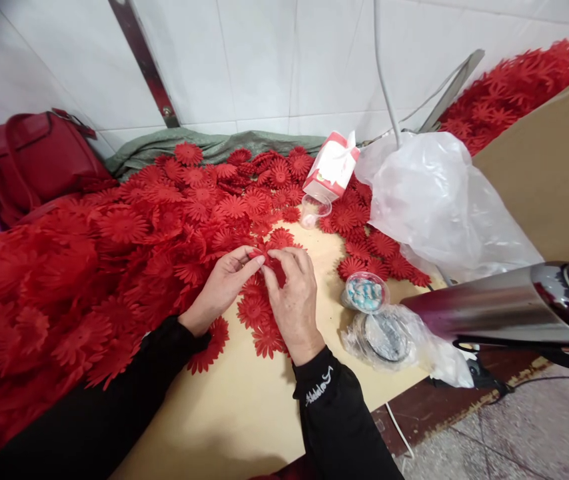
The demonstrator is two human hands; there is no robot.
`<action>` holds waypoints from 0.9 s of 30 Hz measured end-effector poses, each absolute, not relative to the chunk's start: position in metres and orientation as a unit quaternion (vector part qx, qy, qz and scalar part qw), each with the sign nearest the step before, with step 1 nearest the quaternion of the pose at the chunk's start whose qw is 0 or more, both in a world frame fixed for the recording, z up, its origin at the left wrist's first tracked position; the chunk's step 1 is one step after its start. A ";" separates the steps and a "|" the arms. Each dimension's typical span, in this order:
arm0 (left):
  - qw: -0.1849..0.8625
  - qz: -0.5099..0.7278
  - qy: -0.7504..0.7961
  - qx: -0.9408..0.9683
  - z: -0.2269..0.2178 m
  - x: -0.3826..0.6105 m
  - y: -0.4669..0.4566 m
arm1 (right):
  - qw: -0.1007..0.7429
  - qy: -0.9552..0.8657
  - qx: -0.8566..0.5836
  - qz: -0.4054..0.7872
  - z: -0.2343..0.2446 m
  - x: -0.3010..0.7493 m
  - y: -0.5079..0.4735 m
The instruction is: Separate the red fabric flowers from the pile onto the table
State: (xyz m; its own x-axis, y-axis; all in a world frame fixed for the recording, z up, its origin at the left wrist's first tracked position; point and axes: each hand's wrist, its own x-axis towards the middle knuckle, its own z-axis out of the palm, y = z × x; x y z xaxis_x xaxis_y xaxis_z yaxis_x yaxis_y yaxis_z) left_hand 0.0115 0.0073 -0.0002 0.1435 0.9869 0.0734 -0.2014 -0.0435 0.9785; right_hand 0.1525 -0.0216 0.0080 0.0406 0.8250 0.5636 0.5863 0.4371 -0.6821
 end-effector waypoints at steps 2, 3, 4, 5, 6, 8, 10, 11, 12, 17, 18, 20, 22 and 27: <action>0.566 0.527 0.392 0.499 -0.002 0.010 0.008 | 0.505 -0.680 -0.518 0.121 0.009 0.152 -0.022; 0.564 0.530 0.391 0.498 -0.003 0.010 0.008 | 0.508 -0.678 -0.518 0.123 0.010 0.152 -0.022; 0.563 0.533 0.391 0.496 -0.004 0.009 0.008 | 0.511 -0.675 -0.517 0.128 0.011 0.152 -0.022; 0.563 0.535 0.391 0.495 -0.004 0.009 0.008 | 0.514 -0.672 -0.516 0.137 0.012 0.152 -0.022; 0.563 0.536 0.391 0.493 -0.004 0.009 0.009 | 0.518 -0.667 -0.514 0.149 0.013 0.152 -0.023; 0.566 0.533 0.392 0.491 -0.004 0.009 0.009 | 0.529 -0.653 -0.512 0.178 0.013 0.153 -0.022; 0.575 0.523 0.387 0.497 -0.003 0.009 0.008 | 0.539 -0.637 -0.512 0.203 0.012 0.155 -0.021; 0.578 0.518 0.384 0.500 -0.002 0.008 0.008 | 0.542 -0.632 -0.512 0.211 0.012 0.156 -0.020; 0.582 0.511 0.379 0.506 -0.002 0.008 0.008 | 0.544 -0.630 -0.512 0.214 0.011 0.157 -0.019; 0.617 0.488 0.348 0.511 -0.003 0.007 0.005 | 0.554 -0.613 -0.527 0.200 0.012 0.162 -0.017; 0.616 0.489 0.349 0.509 -0.003 0.007 0.005 | 0.555 -0.610 -0.528 0.203 0.012 0.163 -0.017; 0.598 0.497 0.362 0.514 -0.004 0.008 0.006 | 0.552 -0.612 -0.522 0.218 0.012 0.163 -0.017; 0.577 0.503 0.370 0.526 -0.003 0.008 0.006 | 0.549 -0.616 -0.511 0.240 0.011 0.161 -0.017; 0.563 0.498 0.364 0.550 0.001 0.009 0.004 | 0.596 -0.525 -0.516 0.321 0.005 0.157 -0.016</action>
